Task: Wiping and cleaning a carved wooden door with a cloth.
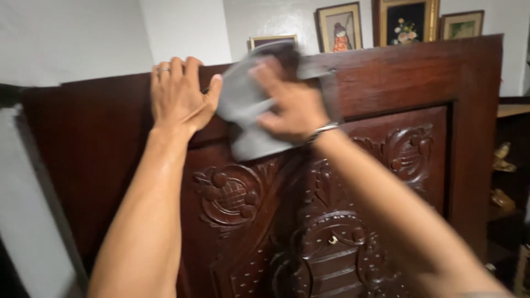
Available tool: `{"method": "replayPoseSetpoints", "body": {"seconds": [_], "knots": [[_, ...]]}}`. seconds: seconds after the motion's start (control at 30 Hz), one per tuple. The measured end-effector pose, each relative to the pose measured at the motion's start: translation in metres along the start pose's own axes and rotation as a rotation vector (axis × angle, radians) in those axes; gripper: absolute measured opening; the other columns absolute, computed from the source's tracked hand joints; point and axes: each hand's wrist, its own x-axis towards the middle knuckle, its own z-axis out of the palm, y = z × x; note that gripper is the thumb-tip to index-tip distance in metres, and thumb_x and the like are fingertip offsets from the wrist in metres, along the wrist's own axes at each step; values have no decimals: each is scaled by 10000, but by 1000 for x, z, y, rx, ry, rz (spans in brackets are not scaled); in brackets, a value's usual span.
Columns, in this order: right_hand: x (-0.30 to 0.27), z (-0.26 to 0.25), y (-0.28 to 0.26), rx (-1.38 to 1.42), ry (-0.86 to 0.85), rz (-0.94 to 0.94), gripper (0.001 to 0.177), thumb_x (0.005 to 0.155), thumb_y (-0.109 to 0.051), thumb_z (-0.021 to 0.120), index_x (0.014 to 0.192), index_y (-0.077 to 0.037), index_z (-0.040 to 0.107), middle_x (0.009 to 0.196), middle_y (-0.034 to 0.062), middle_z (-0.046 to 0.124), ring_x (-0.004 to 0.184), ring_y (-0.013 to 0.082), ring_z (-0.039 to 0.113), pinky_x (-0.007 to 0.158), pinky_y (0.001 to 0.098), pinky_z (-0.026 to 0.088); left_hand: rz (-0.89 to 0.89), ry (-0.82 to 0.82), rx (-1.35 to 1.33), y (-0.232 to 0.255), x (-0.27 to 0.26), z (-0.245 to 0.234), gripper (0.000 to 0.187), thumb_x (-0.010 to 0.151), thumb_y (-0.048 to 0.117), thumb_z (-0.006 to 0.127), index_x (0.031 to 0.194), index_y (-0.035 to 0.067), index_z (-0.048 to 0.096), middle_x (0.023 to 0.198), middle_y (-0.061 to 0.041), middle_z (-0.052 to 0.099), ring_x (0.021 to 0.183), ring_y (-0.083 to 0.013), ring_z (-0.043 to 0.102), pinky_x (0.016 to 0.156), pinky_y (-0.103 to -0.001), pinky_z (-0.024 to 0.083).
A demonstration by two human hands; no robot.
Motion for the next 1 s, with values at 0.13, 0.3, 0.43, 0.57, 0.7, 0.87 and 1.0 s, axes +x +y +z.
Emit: {"method": "replayPoseSetpoints", "body": {"seconds": [0.13,0.3,0.43,0.57,0.7,0.87,1.0], "knots": [[-75,-41,131,-127,-56,340,793,866,-470,638,1603,-254,441,675,118,708,579,274,672,599,399,567,-17,35,58,5,-1,5,551,977,504,569,1258,30,594,1212,-248,591,1229,-428,509,1176,-566,292],[-214,-19,375,-644,117,326,807,1083,-332,508,1672,-81,18,1702,224,86,1501,445,395,1375,477,372,-43,5,142,9,1,-4,608,898,508,623,1277,37,554,1248,-254,543,1238,-431,484,1151,-566,276],[-190,6,344,-599,268,403,834,1055,-398,553,1636,107,233,1695,375,349,1477,521,348,1131,526,255,-75,-80,153,7,5,-2,629,924,512,598,1293,8,529,1254,-268,531,1214,-416,487,1136,-586,256],[-94,-5,160,-208,21,452,594,968,-568,628,1257,-50,650,1259,155,679,1257,351,579,1203,535,335,-43,-50,106,0,3,10,583,971,497,549,1295,13,542,1255,-276,549,1229,-427,490,1150,-585,251],[-1,-26,-30,111,-22,423,926,808,-710,657,1451,-60,511,1554,197,460,1566,380,225,1310,563,21,25,67,68,-1,0,6,573,1015,506,532,1254,-13,584,1219,-292,579,1224,-468,489,1142,-594,259],[32,60,-114,182,-51,43,892,775,-499,695,1540,-109,452,1582,204,429,1536,396,281,1304,568,153,-11,36,56,8,1,0,588,989,520,556,1231,-14,602,1217,-279,594,1222,-448,507,1155,-571,280],[37,109,-105,245,-43,-194,838,813,-495,727,1506,-101,467,1588,185,412,1508,407,348,1235,542,334,-9,40,52,2,2,1,583,972,525,574,1238,8,611,1200,-278,599,1213,-450,520,1138,-569,278]]}}
